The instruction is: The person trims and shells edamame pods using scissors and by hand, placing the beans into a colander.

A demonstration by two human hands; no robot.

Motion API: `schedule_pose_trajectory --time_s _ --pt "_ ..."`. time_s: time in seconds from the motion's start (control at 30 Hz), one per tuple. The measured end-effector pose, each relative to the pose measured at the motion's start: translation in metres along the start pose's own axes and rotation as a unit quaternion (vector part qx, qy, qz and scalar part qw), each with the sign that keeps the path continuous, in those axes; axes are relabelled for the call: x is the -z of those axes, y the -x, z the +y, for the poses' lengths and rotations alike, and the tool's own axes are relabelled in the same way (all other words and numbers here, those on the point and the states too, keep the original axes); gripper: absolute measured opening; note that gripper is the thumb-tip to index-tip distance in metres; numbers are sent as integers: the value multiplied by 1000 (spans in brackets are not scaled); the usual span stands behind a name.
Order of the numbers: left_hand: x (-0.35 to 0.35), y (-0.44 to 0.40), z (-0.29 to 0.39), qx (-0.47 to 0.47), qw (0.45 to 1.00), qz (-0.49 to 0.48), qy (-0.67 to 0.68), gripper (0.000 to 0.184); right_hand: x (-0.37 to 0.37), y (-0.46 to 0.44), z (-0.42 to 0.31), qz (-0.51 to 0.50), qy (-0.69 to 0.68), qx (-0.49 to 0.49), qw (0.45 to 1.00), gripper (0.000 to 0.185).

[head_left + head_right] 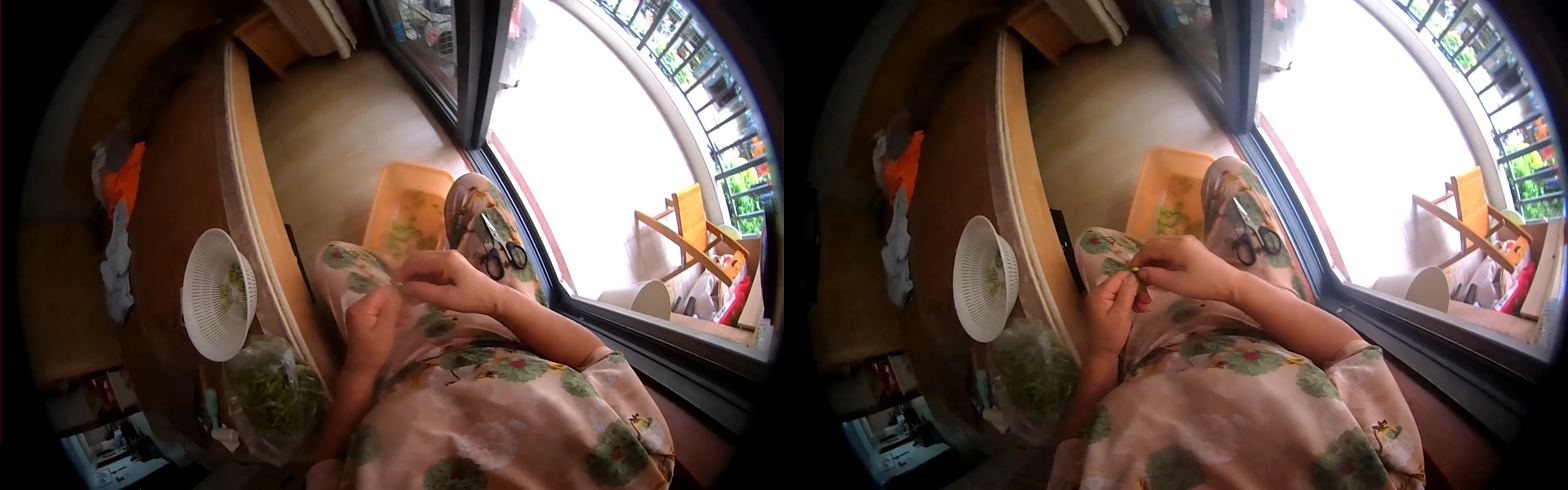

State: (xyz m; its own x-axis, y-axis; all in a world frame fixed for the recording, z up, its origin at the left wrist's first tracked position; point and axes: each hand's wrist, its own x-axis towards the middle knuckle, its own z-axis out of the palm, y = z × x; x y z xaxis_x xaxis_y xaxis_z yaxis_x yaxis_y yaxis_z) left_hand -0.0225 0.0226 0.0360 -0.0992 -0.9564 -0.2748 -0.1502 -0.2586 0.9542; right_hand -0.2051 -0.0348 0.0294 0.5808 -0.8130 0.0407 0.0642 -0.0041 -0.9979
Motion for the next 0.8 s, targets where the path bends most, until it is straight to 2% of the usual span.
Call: schedule_pose_trajectory --time_s 0.1,0.13,0.2,0.27,0.33,0.4,0.43,0.53,0.57,0.6,0.63,0.77,0.8 --pt "-2 0 -2 9 1000 -3 2 23 -6 -3 5 0 -47 -59 997 15" --pt "0 0 -2 15 1000 2 -4 23 -6 -5 7 10 4 -32 999 14" --pt "2 2 -2 18 1000 6 13 22 -9 -12 -1 23 -53 -96 994 13" --pt "5 4 -4 37 998 3 51 20 -16 -29 -7 34 -87 -107 990 12" --pt "7 5 -8 65 991 -15 112 20 -25 -52 -15 14 19 -25 999 12" --pt "8 9 -14 45 995 -17 89 19 -39 -76 -32 -13 90 47 995 13" --pt "8 11 -17 37 996 -20 76 19 -52 -90 -35 -25 94 88 991 15" --pt "8 14 -19 51 995 -6 85 17 -94 -132 -58 -81 147 119 979 18" --pt "8 14 -20 59 993 1 101 17 -113 -148 -58 -81 148 165 972 18" --pt "9 14 -26 53 992 2 112 17 -132 -164 -56 -79 124 163 976 18" --pt "10 14 -32 48 991 2 121 16 -153 -183 -49 -55 165 208 962 21" --pt "17 19 -34 53 995 13 83 15 -186 -201 -56 -104 141 139 975 23" --pt "18 19 -37 49 993 16 109 16 -186 -200 -57 -104 147 133 975 23"
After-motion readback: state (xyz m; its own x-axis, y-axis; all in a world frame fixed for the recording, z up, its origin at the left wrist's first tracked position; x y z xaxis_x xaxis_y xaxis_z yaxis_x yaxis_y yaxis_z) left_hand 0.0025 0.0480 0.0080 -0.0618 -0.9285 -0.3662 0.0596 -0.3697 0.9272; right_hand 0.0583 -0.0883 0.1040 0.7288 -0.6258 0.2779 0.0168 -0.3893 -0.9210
